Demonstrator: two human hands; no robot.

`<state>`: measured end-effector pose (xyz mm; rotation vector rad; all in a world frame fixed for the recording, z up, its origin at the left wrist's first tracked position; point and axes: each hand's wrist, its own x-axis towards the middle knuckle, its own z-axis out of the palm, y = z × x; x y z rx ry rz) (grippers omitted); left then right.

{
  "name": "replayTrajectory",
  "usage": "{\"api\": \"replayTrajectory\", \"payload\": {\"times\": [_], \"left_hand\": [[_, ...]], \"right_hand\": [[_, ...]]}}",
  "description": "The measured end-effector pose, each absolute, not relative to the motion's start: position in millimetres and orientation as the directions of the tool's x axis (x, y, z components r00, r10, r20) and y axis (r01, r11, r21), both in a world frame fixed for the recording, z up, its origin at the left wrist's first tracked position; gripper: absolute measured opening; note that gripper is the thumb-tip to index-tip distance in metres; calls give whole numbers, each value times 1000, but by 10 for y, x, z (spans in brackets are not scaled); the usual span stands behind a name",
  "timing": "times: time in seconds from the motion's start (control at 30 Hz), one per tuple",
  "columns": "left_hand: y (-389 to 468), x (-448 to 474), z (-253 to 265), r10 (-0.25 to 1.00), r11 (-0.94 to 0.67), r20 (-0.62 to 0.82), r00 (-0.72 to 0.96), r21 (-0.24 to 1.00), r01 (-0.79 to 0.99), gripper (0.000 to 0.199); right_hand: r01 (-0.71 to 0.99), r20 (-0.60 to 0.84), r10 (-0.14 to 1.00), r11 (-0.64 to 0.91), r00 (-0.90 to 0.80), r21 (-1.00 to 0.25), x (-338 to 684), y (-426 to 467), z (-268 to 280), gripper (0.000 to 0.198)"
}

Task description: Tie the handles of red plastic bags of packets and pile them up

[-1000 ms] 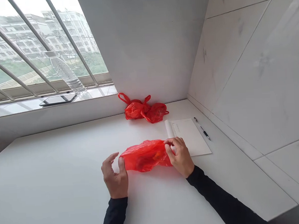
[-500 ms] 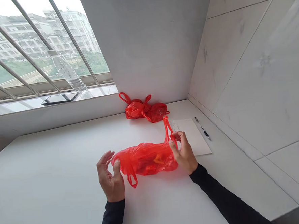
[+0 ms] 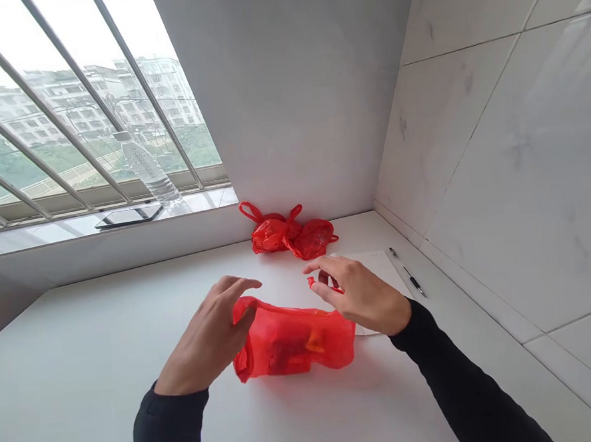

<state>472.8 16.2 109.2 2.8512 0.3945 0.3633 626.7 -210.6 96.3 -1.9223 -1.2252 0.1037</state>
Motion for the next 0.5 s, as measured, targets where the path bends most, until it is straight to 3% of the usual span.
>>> {"api": "replayTrajectory", "payload": {"times": [0.1, 0.2, 0.3, 0.43, 0.5], "left_hand": [[221, 4604, 1164, 418, -905, 315, 852, 225, 361, 32], [284, 4491, 1221, 532, -838, 292, 795, 316, 445, 31], [291, 4453, 1244, 503, -779, 104, 858, 484, 398, 32], [221, 4468, 1220, 257, -800, -54, 965, 549, 244, 32], [180, 4459, 1222, 168, -807, -89, 982, 559, 189, 40]], "right_hand": [[661, 509, 526, -145, 682, -736, 6310, -2239, 1102, 22], [633, 572, 317, -134, 756, -763, 6386, -2375, 1197, 23], [652, 582, 312, -208, 751, -729, 6394, -2441, 1229, 19], [738, 662, 326, -270, 675, -619, 6197, -2437, 1291, 16], [795, 668, 462, -157, 584, -586, 6069, -2407, 1318, 15]]}}
